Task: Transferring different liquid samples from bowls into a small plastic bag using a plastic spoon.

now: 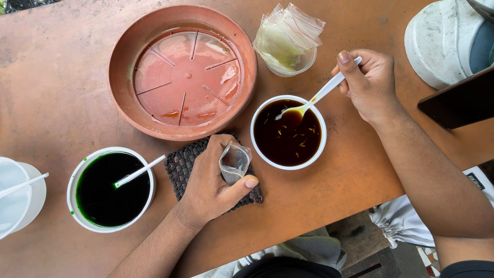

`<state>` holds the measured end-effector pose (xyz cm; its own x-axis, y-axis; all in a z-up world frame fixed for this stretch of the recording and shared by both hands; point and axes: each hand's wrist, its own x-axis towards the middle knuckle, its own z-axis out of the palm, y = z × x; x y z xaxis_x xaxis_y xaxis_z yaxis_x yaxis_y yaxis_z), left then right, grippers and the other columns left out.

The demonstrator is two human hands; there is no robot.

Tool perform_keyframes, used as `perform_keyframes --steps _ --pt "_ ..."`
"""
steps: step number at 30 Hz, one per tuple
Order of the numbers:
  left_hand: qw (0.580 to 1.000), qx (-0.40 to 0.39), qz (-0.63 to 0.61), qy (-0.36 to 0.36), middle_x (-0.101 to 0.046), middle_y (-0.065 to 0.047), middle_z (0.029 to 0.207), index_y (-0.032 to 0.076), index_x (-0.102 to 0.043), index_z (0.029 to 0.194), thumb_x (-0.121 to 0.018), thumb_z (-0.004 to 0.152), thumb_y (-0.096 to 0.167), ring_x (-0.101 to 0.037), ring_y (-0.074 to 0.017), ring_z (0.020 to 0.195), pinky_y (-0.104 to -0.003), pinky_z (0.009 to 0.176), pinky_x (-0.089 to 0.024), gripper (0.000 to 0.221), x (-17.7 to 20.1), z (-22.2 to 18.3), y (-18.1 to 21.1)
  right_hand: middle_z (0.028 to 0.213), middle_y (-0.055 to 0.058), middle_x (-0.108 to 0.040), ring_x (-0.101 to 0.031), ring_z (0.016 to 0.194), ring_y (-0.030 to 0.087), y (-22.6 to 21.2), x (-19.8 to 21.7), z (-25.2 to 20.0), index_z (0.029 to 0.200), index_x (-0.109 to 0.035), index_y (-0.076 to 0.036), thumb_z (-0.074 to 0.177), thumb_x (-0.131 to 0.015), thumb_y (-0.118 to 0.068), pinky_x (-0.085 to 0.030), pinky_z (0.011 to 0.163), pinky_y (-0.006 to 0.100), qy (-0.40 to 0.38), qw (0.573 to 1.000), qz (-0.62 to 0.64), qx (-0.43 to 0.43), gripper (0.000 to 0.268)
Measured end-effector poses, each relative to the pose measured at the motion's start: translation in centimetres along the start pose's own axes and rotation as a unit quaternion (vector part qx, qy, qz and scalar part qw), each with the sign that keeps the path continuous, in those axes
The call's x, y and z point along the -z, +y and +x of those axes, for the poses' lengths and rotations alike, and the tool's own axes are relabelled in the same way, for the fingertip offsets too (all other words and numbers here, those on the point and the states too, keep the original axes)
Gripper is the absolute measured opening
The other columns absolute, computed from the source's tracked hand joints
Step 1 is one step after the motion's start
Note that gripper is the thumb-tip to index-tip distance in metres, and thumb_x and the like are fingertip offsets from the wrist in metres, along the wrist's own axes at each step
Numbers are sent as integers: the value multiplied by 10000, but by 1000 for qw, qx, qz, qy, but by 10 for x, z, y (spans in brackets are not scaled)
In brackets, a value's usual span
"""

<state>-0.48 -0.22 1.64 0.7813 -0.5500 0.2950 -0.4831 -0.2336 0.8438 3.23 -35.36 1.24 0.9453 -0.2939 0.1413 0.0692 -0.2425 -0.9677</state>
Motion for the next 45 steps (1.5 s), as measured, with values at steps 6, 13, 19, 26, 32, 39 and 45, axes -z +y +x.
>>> perform_keyframes --steps 6,13,19,26,32,39,45 --pt "1000 -4 2 4 -582 -24 980 68 -485 1109 -495 904 680 -569 -167 765 -335 707 -473 646 -1 -1 -2 584 -5 -379 -318 486 72 -4 -2 -1 786 -584 -55 1069 -638 -429 -222 461 217 -37 999 -2 20 473" --pt "997 -20 -65 38 -730 -173 885 41 -541 1108 -707 856 555 -701 -283 696 -376 534 -533 596 -4 1 -16 451 74 -471 -425 437 70 -4 -11 -7 798 -684 -31 1122 -661 -219 -388 438 167 -91 993 -34 60 375" --pt "997 -19 -69 37 -725 -171 879 42 -541 1110 -712 853 546 -697 -281 693 -374 534 -531 590 -3 1 -15 499 99 -574 -451 484 49 -18 -19 -12 868 -732 4 998 -729 -108 -380 461 151 -162 986 12 46 172" --pt "997 -18 -69 36 -727 -170 891 42 -537 1110 -706 860 541 -705 -284 710 -373 544 -538 584 -3 1 -15 611 113 -628 -444 549 24 -15 -16 -10 992 -726 21 982 -723 -81 -384 497 145 -158 986 48 36 103" --pt "998 -20 -61 26 -730 -172 905 43 -526 1118 -703 866 543 -718 -305 727 -390 550 -547 587 -4 -2 -16 620 109 -594 -408 481 29 -10 -12 -6 1080 -691 30 1031 -654 -95 -364 459 147 -100 992 68 19 139" --pt "1000 9 4 1 -570 -7 922 77 -466 1102 -505 890 682 -535 -154 726 -332 684 -461 643 -1 -1 -2 605 10 -481 -427 495 51 -14 -8 -2 1077 -708 -63 1017 -565 -71 -289 456 178 -67 996 50 -33 156" --pt "1000 21 9 0 -579 5 915 84 -481 1082 -502 880 694 -553 -148 732 -329 683 -472 643 0 -1 2 609 27 -549 -486 517 61 -9 -4 -4 1021 -736 -35 976 -647 -98 -349 454 166 -146 989 32 4 118"
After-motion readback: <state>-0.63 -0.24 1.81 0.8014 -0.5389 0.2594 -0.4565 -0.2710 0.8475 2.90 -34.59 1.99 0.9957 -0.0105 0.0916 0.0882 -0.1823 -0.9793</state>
